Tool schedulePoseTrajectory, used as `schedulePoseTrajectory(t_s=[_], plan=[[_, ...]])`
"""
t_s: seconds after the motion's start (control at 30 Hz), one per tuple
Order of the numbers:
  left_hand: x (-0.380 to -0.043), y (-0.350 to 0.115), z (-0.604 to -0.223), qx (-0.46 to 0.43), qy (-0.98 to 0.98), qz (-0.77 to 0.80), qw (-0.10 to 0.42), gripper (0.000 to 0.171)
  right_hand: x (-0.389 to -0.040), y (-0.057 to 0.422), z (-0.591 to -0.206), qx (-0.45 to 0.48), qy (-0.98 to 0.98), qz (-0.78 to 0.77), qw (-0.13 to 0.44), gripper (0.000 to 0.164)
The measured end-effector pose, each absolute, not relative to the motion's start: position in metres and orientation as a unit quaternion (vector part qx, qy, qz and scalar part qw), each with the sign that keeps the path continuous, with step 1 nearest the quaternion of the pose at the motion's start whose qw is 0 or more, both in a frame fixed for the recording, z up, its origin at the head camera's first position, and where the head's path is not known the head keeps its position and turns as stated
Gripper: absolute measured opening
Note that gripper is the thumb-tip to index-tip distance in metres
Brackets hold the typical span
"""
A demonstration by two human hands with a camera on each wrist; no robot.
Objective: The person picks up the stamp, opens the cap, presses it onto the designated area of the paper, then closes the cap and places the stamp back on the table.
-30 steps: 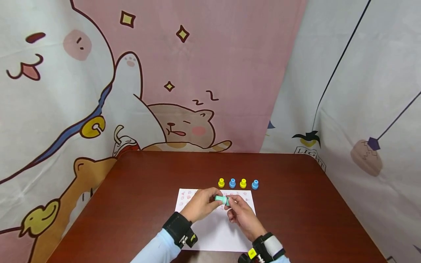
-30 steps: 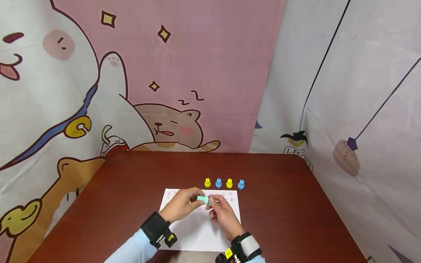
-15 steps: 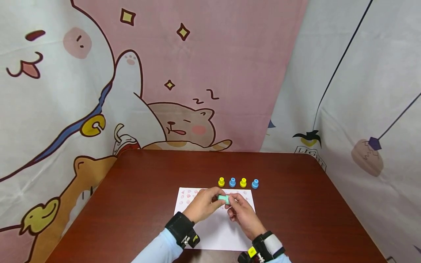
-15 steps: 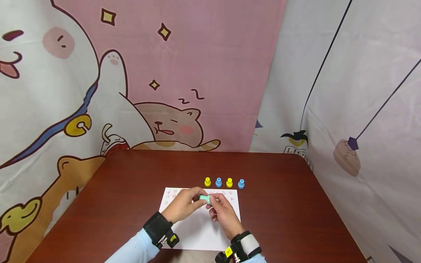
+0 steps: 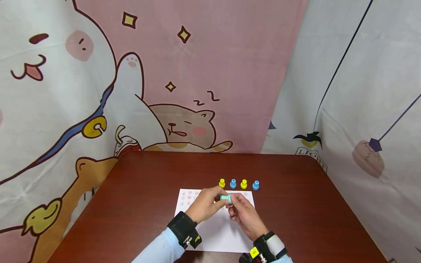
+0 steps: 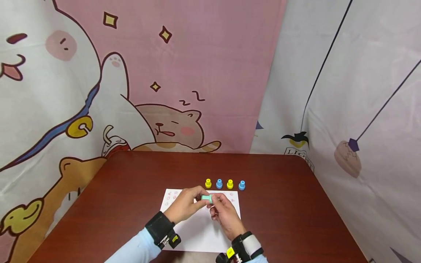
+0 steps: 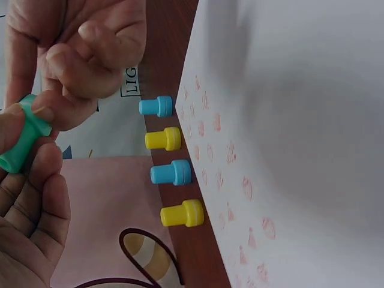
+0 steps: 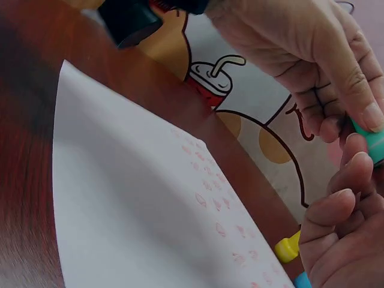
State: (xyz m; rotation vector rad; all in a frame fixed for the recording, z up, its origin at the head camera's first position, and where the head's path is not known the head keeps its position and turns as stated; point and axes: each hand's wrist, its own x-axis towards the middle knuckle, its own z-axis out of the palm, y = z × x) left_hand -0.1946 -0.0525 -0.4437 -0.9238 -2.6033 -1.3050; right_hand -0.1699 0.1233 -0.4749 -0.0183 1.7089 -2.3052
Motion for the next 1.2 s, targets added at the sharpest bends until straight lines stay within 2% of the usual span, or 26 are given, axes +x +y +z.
schedulePoseTrajectory(t_s=[0.37,0.57,0.8,1.0,1.2], plan=[[-0.197,-0.057,-0.446,-0.299,-0.865,-0.401,0.040,0.012,-0.167,0.127,-0.474,-0.015,0.689,-0.713,0.130,0.047],[-0.205,-0.069,-0.446,-0.273,-0.889,-0.365,0.053,0.018,-0.167,0.132,-0.472,-0.009,0.785,-0.615,0.076,0.045],[-0.212,-0.088,-0.443,-0.247,-0.913,-0.321,0.045,0.022,-0.166,0.138,-0.470,-0.045,0.890,-0.453,0.025,0.041],[-0.219,-0.103,-0.442,-0.244,-0.927,-0.276,0.071,0.021,-0.167,0.138,-0.471,-0.080,0.945,-0.316,-0.019,0.043],[-0.227,-0.121,-0.445,-0.233,-0.939,-0.233,0.101,0.016,-0.166,0.138,-0.471,-0.086,0.974,-0.208,-0.032,0.050]])
